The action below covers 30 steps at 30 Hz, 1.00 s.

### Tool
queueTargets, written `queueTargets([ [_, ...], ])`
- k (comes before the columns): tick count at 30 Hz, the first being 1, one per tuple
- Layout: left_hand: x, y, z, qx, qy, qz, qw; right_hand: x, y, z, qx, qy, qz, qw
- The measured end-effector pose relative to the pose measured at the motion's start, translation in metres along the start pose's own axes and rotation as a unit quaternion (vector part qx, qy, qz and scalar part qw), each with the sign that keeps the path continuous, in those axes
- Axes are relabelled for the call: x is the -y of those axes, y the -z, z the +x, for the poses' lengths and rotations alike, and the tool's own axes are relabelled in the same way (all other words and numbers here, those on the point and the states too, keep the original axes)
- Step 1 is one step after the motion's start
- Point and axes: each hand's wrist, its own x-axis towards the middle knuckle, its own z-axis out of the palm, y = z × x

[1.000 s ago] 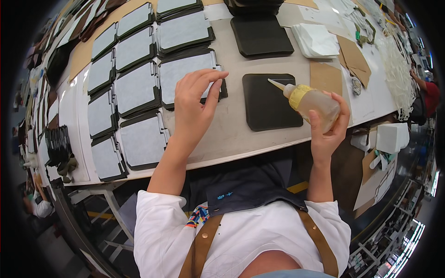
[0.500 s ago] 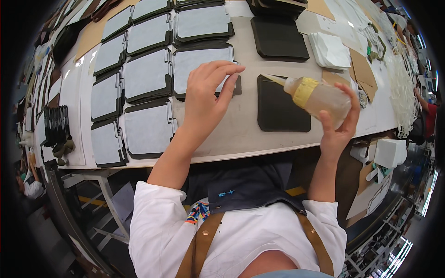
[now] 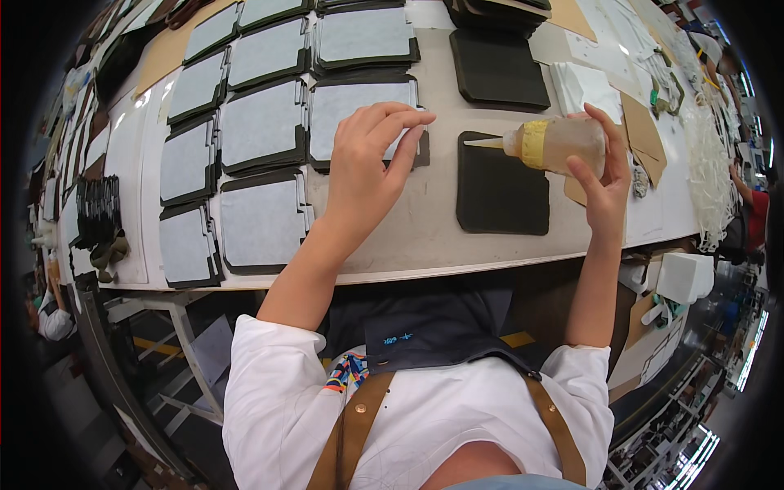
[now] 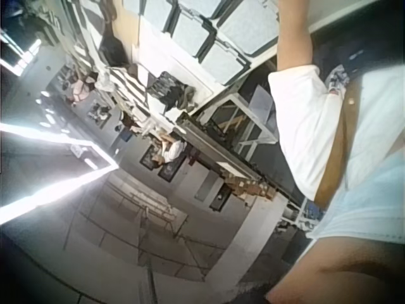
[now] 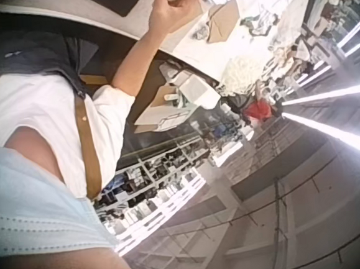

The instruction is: The person repeatedly applies glue to the edges of black rectangular pads using a squeeze bottle, then places a white fabric insert on top and presses it down. The finished units are stacked on the left side of the table. The process is repeated for multiple units throughout the clip.

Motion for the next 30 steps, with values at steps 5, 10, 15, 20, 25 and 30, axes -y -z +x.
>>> queueTargets([
  [5,-0.002,0.002,0.000,0.013,0.008,0.008,1.000,0.001,0.005,0.005,0.022,0.000,0.001,1.000],
  [10,-0.003,0.002,0.001,0.012,0.009,0.012,1.000,0.005,0.008,0.002,0.041,-0.022,0.020,0.999],
  [15,-0.003,0.002,0.001,0.019,0.016,0.010,1.000,0.007,0.012,-0.007,0.067,-0.032,0.023,0.997],
  [20,-0.004,0.002,0.001,0.022,0.019,0.012,1.000,0.010,0.010,-0.024,0.089,-0.044,0.070,0.993],
  [25,-0.002,0.002,0.000,0.020,0.020,0.016,0.999,-0.003,0.029,-0.033,0.063,-0.046,0.146,0.986],
  [30,-0.001,0.000,0.002,0.018,0.022,-0.001,1.000,-0.023,0.064,-0.035,-0.130,-0.114,0.492,0.853],
])
